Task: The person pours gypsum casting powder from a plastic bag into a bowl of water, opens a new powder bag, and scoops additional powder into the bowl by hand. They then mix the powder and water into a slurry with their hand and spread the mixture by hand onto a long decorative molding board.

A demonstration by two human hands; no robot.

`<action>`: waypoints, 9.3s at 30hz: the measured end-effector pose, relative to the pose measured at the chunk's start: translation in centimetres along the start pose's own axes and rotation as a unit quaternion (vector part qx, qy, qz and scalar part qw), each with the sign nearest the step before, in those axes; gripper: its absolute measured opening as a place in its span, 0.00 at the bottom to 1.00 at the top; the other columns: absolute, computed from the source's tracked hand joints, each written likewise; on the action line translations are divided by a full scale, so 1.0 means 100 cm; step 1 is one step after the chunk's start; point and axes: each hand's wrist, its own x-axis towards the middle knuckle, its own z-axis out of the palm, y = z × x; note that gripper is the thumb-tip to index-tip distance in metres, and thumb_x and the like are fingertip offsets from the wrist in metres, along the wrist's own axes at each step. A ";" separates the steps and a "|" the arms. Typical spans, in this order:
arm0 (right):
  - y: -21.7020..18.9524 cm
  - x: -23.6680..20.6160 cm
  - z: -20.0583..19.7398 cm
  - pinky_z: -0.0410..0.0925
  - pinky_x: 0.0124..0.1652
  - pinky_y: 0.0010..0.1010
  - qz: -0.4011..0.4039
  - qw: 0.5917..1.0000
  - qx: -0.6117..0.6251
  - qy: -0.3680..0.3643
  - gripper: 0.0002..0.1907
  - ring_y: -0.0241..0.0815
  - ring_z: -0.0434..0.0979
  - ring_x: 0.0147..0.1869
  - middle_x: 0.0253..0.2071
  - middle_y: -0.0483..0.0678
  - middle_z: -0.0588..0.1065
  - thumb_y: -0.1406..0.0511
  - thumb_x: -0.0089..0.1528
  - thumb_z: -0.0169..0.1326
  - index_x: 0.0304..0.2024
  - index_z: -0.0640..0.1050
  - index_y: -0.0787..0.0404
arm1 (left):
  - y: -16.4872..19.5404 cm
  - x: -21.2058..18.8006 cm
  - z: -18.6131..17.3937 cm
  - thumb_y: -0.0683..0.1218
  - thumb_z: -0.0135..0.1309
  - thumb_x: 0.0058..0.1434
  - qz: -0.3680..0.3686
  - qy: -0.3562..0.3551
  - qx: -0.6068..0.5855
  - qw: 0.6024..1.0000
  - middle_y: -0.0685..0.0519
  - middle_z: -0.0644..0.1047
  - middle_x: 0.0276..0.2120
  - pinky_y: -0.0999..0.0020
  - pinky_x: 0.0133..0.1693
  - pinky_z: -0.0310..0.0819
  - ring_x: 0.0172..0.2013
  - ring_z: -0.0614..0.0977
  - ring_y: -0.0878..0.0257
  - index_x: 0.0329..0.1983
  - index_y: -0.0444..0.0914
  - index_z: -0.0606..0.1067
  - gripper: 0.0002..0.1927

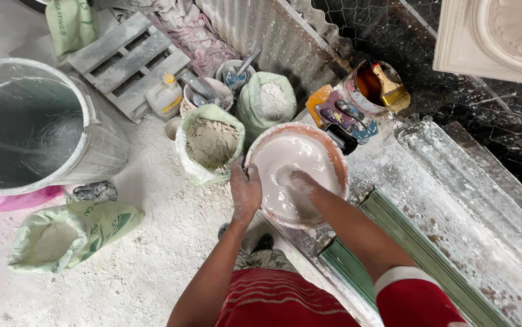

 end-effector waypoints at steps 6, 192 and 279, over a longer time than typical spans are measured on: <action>-0.019 -0.036 0.031 0.75 0.51 0.38 -0.072 0.996 0.018 -0.055 0.14 0.46 0.82 0.47 0.43 0.55 0.78 0.62 0.64 0.50 0.48 0.76 0.64 | 0.002 -0.002 -0.001 0.44 0.46 0.68 -0.031 -0.030 -0.014 0.999 0.34 0.74 0.53 0.51 0.58 0.67 0.54 0.76 0.43 0.61 0.29 0.66 0.21; 0.043 -0.004 -0.003 0.73 0.50 0.39 0.048 0.999 0.000 -0.003 0.17 0.49 0.81 0.47 0.44 0.58 0.79 0.59 0.65 0.55 0.46 0.80 0.67 | 0.000 -0.004 -0.003 0.42 0.43 0.68 -0.020 -0.061 -0.030 0.997 0.34 0.70 0.55 0.50 0.59 0.65 0.56 0.74 0.44 0.63 0.27 0.64 0.22; 0.031 -0.149 -0.001 0.72 0.39 0.32 -0.077 0.868 0.362 0.331 0.08 0.39 0.77 0.37 0.36 0.47 0.76 0.71 0.57 0.52 0.41 0.75 0.61 | 0.046 -0.010 -0.008 0.43 0.45 0.72 0.063 -0.034 0.071 0.995 0.33 0.64 0.58 0.49 0.57 0.70 0.57 0.72 0.44 0.64 0.24 0.58 0.24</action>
